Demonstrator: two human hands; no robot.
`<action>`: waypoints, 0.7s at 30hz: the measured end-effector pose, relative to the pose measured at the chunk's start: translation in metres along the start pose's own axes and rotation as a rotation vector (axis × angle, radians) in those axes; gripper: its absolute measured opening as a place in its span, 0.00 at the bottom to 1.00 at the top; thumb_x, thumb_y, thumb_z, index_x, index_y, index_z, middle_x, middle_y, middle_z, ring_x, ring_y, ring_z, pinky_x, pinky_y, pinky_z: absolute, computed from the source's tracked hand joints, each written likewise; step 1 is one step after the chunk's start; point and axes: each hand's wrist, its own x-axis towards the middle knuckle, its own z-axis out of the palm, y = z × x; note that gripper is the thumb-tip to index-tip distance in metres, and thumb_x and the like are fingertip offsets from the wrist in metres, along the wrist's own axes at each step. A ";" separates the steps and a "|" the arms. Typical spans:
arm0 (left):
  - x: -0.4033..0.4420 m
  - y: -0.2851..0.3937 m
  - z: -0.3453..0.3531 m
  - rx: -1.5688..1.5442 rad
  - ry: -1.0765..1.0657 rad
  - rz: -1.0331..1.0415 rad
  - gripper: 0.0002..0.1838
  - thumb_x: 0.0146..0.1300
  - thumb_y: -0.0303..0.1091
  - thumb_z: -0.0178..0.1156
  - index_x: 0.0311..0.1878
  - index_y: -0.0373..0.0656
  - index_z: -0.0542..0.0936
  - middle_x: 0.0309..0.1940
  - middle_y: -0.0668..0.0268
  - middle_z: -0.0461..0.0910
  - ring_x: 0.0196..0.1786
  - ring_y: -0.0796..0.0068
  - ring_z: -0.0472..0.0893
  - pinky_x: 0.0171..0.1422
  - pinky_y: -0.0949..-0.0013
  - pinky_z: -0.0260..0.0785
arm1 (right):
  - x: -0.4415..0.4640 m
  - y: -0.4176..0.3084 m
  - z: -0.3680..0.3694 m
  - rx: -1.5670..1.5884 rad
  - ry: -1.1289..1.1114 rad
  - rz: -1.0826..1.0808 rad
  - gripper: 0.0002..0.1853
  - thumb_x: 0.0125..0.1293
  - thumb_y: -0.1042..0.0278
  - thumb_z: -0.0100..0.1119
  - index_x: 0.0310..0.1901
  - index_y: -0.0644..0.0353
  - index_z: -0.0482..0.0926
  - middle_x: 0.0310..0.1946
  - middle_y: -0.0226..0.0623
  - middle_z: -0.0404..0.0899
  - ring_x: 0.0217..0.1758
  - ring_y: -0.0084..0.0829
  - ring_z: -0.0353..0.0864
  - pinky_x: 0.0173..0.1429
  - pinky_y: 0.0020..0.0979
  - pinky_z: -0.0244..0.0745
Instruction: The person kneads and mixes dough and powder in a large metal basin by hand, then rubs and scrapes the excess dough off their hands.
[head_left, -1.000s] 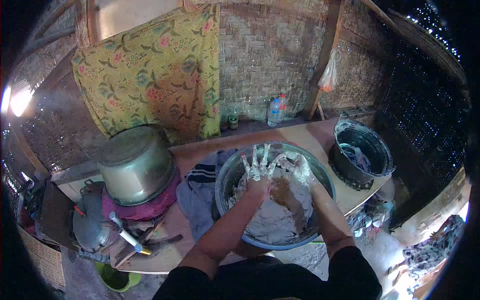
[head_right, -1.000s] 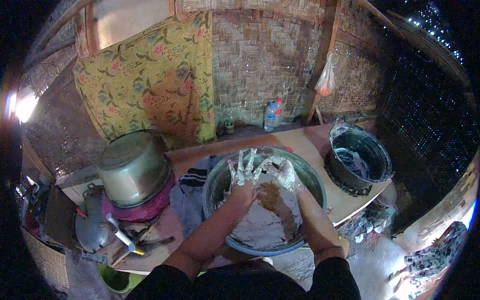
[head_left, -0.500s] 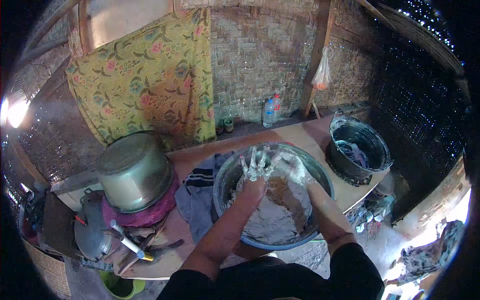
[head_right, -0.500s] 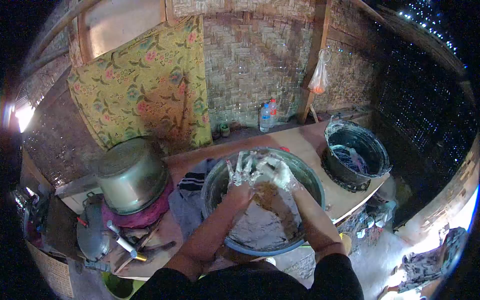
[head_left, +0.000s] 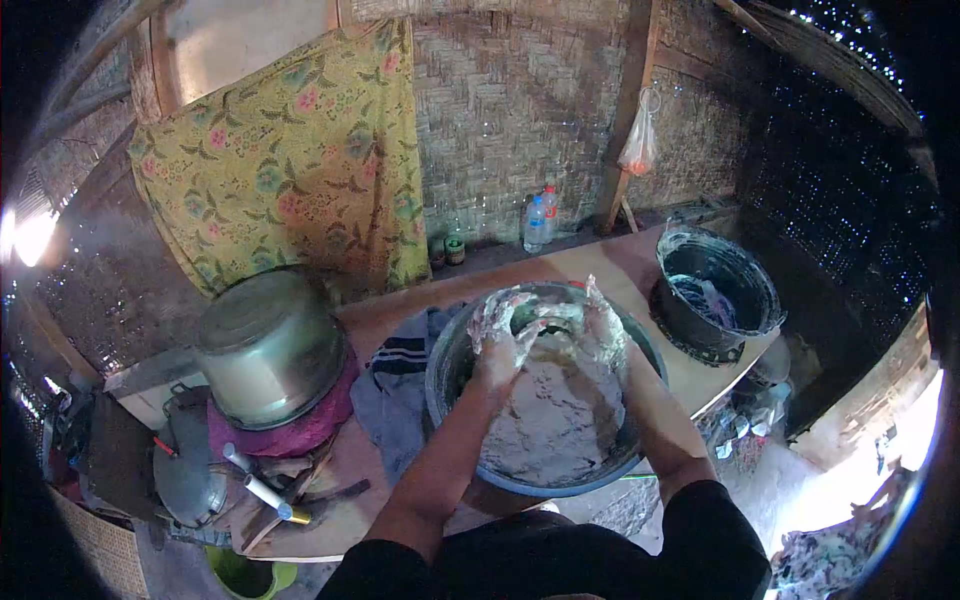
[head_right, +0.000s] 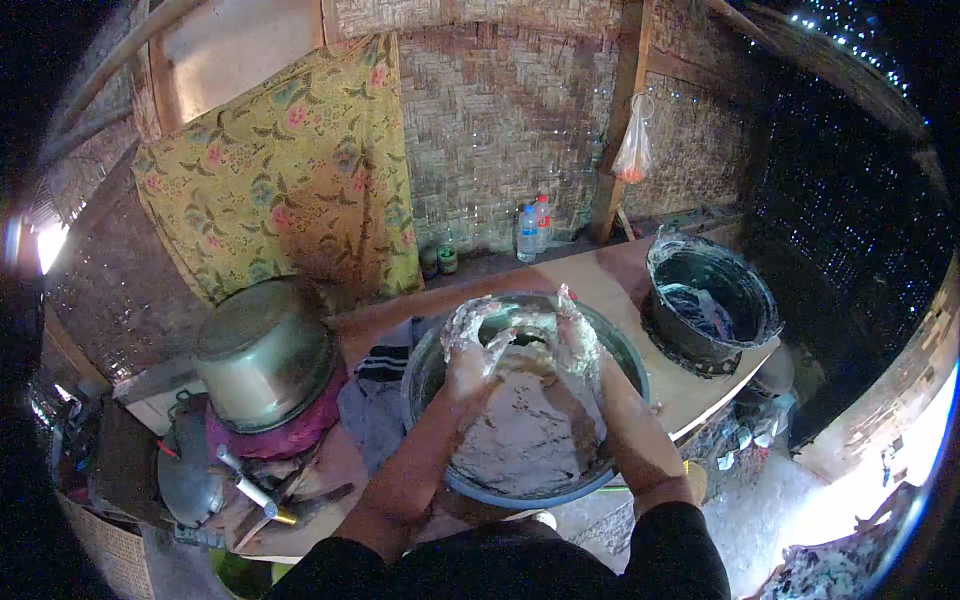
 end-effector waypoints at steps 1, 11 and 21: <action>0.003 0.017 -0.011 0.064 0.023 0.040 0.19 0.47 0.38 0.66 0.43 0.44 0.77 0.45 0.60 0.77 0.50 0.56 0.73 0.58 0.55 0.60 | -0.008 -0.005 0.015 0.082 -0.193 0.067 0.42 0.61 0.30 0.36 0.53 0.68 0.69 0.46 0.46 0.76 0.48 0.38 0.77 0.58 0.36 0.68; 0.007 -0.031 -0.009 0.074 0.148 0.056 0.13 0.44 0.31 0.68 0.35 0.42 0.80 0.44 0.59 0.77 0.50 0.59 0.74 0.56 0.59 0.64 | -0.020 -0.031 0.013 0.255 -0.289 -0.018 0.41 0.58 0.28 0.38 0.53 0.64 0.71 0.53 0.43 0.72 0.56 0.40 0.71 0.57 0.43 0.67; -0.013 0.006 0.016 -1.208 -0.310 -0.573 0.20 0.59 0.25 0.57 0.55 0.33 0.68 0.53 0.59 0.71 0.54 0.68 0.73 0.60 0.65 0.67 | -0.019 0.013 0.013 -0.116 -0.232 -0.111 0.30 0.64 0.41 0.46 0.60 0.54 0.66 0.55 0.33 0.70 0.55 0.29 0.69 0.57 0.32 0.66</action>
